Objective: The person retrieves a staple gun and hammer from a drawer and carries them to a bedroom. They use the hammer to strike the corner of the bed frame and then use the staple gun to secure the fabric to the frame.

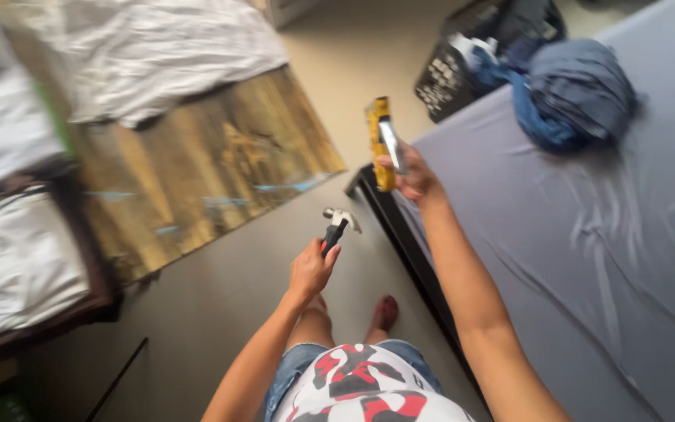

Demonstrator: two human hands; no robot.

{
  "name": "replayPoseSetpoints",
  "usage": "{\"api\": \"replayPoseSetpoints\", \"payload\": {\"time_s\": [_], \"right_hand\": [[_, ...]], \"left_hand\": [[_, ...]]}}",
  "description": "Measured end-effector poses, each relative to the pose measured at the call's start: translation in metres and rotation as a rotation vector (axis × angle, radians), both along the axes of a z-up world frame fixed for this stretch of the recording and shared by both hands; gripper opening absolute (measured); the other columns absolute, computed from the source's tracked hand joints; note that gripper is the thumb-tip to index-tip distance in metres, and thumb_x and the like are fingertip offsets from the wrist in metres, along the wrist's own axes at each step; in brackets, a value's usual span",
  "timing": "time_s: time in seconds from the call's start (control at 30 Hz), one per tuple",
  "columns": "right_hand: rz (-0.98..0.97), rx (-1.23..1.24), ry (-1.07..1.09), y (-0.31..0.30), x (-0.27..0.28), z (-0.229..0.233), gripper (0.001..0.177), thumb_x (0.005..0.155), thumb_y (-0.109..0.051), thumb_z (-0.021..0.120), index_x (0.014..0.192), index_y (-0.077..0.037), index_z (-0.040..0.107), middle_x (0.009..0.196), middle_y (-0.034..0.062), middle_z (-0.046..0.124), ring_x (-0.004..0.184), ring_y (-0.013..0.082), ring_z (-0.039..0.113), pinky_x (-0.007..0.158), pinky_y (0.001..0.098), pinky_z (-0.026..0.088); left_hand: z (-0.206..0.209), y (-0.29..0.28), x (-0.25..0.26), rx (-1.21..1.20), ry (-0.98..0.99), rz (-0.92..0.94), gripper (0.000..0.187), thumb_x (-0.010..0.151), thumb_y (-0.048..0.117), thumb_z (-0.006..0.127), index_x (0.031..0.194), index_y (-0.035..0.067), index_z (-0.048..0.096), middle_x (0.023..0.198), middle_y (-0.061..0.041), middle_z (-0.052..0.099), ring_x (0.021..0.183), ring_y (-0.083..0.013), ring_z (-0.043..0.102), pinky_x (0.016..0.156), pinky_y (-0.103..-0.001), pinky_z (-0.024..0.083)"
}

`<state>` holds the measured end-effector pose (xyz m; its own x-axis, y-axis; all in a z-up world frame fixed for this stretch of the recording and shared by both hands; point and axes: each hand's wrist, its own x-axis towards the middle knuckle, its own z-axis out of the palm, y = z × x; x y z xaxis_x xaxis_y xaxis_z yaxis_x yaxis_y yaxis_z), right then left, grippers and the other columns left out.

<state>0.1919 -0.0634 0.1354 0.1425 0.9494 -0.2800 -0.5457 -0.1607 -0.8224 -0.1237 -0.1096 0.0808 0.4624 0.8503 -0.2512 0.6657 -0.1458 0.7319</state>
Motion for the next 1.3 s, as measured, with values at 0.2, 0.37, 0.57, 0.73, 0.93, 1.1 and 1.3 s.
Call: {"api": "replayPoseSetpoints", "payload": {"time_s": [0.2, 0.37, 0.57, 0.73, 0.93, 1.1, 1.3], "right_hand": [[-0.218, -0.139, -0.004, -0.168, 0.075, 0.026, 0.057, 0.082, -0.010, 0.073, 0.134, 0.004, 0.055, 0.111, 0.0098, 0.063, 0.102, 0.0195, 0.063, 0.092, 0.0347, 0.053], [-0.301, -0.142, 0.075, -0.274, 0.107, -0.007, 0.056, 0.084, -0.010, 0.072, 0.135, 0.006, 0.055, 0.112, 0.0131, 0.063, 0.102, 0.0246, 0.062, 0.090, 0.0400, 0.053], [-0.437, -0.210, 0.130, -0.344, 0.122, -0.061, 0.063, 0.078, -0.010, 0.072, 0.137, 0.001, 0.053, 0.125, 0.0109, 0.064, 0.115, 0.0236, 0.062, 0.099, 0.0362, 0.051], [-0.497, -0.263, 0.126, -0.392, 0.129, -0.116, 0.063, 0.080, -0.013, 0.076, 0.136, 0.005, 0.055, 0.123, 0.0118, 0.064, 0.114, 0.0238, 0.061, 0.097, 0.0375, 0.050], [-0.510, -0.257, 0.197, -0.423, 0.129, -0.157, 0.063, 0.083, -0.015, 0.079, 0.138, 0.006, 0.055, 0.123, 0.0111, 0.064, 0.114, 0.0233, 0.059, 0.098, 0.0378, 0.050], [-0.497, -0.184, 0.224, -0.408, 0.122, -0.143, 0.060, 0.083, -0.010, 0.076, 0.138, 0.002, 0.055, 0.127, 0.0084, 0.065, 0.116, 0.0195, 0.059, 0.100, 0.0356, 0.048], [-0.373, -0.179, 0.262, -0.358, 0.108, -0.101, 0.052, 0.088, -0.007, 0.074, 0.136, 0.000, 0.056, 0.124, 0.0091, 0.066, 0.116, 0.0221, 0.061, 0.100, 0.0393, 0.049]], "left_hand": [[-0.103, -0.061, 0.134, 0.085, 0.136, -0.258, 0.049, 0.098, 0.051, 0.061, 0.110, 0.004, 0.053, 0.102, -0.019, 0.068, 0.086, -0.0405, 0.069, 0.073, -0.051, 0.054], [-0.189, -0.110, 0.235, 0.224, 0.177, -0.398, 0.046, 0.096, 0.050, 0.064, 0.106, 0.006, 0.053, 0.100, -0.015, 0.065, 0.088, -0.0355, 0.069, 0.073, -0.048, 0.053], [-0.268, -0.158, 0.325, 0.314, 0.274, -0.506, 0.047, 0.091, 0.051, 0.068, 0.105, 0.008, 0.055, 0.098, -0.011, 0.064, 0.090, -0.0309, 0.068, 0.074, -0.046, 0.052], [-0.325, -0.179, 0.377, 0.407, 0.252, -0.528, 0.046, 0.092, 0.051, 0.068, 0.105, 0.009, 0.056, 0.097, -0.009, 0.064, 0.090, -0.0294, 0.067, 0.078, -0.044, 0.051], [-0.354, -0.181, 0.383, 0.357, 0.304, -0.542, 0.050, 0.087, 0.053, 0.069, 0.110, 0.010, 0.057, 0.099, -0.010, 0.065, 0.094, -0.0296, 0.067, 0.079, -0.045, 0.050], [-0.307, -0.172, 0.365, 0.404, 0.277, -0.521, 0.057, 0.092, 0.062, 0.060, 0.111, 0.008, 0.059, 0.111, -0.012, 0.066, 0.107, -0.0330, 0.062, 0.089, -0.054, 0.046], [-0.144, -0.168, 0.320, -1.165, -0.458, -0.194, 0.077, 0.101, 0.068, 0.029, 0.142, 0.009, 0.058, 0.134, -0.011, 0.065, 0.118, -0.0260, 0.061, 0.097, -0.041, 0.048]]}}
